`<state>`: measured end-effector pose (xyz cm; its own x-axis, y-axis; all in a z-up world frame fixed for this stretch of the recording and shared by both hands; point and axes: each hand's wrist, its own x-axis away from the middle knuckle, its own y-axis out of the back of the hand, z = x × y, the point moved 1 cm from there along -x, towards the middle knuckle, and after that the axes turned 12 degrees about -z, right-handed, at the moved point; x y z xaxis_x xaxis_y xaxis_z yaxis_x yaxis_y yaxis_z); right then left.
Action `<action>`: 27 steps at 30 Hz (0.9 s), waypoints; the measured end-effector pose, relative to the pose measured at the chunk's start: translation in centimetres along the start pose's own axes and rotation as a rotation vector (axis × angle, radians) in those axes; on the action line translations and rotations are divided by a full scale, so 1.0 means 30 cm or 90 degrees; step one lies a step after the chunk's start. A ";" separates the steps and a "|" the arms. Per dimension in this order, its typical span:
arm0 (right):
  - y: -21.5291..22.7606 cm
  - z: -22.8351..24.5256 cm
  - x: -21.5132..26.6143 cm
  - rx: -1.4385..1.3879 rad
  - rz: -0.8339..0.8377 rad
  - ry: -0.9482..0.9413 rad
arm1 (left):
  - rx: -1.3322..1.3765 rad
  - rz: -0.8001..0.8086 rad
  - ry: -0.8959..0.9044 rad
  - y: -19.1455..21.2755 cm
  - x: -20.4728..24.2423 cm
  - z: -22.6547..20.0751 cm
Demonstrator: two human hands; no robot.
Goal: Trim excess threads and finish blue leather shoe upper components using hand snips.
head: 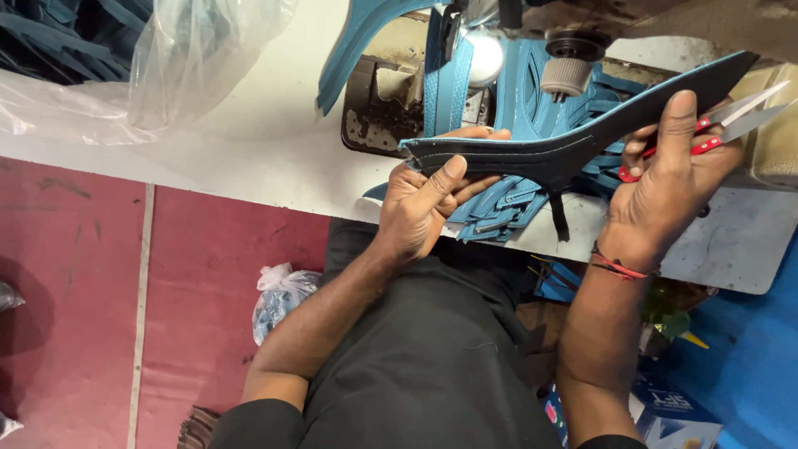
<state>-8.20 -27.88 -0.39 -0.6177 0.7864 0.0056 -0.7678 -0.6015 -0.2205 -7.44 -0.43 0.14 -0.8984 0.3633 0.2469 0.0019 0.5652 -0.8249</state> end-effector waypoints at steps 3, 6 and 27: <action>-0.025 0.030 0.010 0.000 0.003 0.002 | -0.009 0.003 -0.002 0.008 -0.002 0.001; -0.038 0.043 0.014 -0.001 -0.004 -0.010 | -0.001 -0.007 0.002 0.003 -0.004 -0.004; -0.056 0.098 0.075 -0.040 0.029 0.002 | 0.041 -0.062 -0.046 0.055 -0.017 0.015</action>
<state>-8.80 -25.50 2.86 -0.6510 0.7590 -0.0094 -0.7267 -0.6268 -0.2810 -7.18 -0.02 -1.57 -0.9222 0.2539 0.2917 -0.1126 0.5451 -0.8307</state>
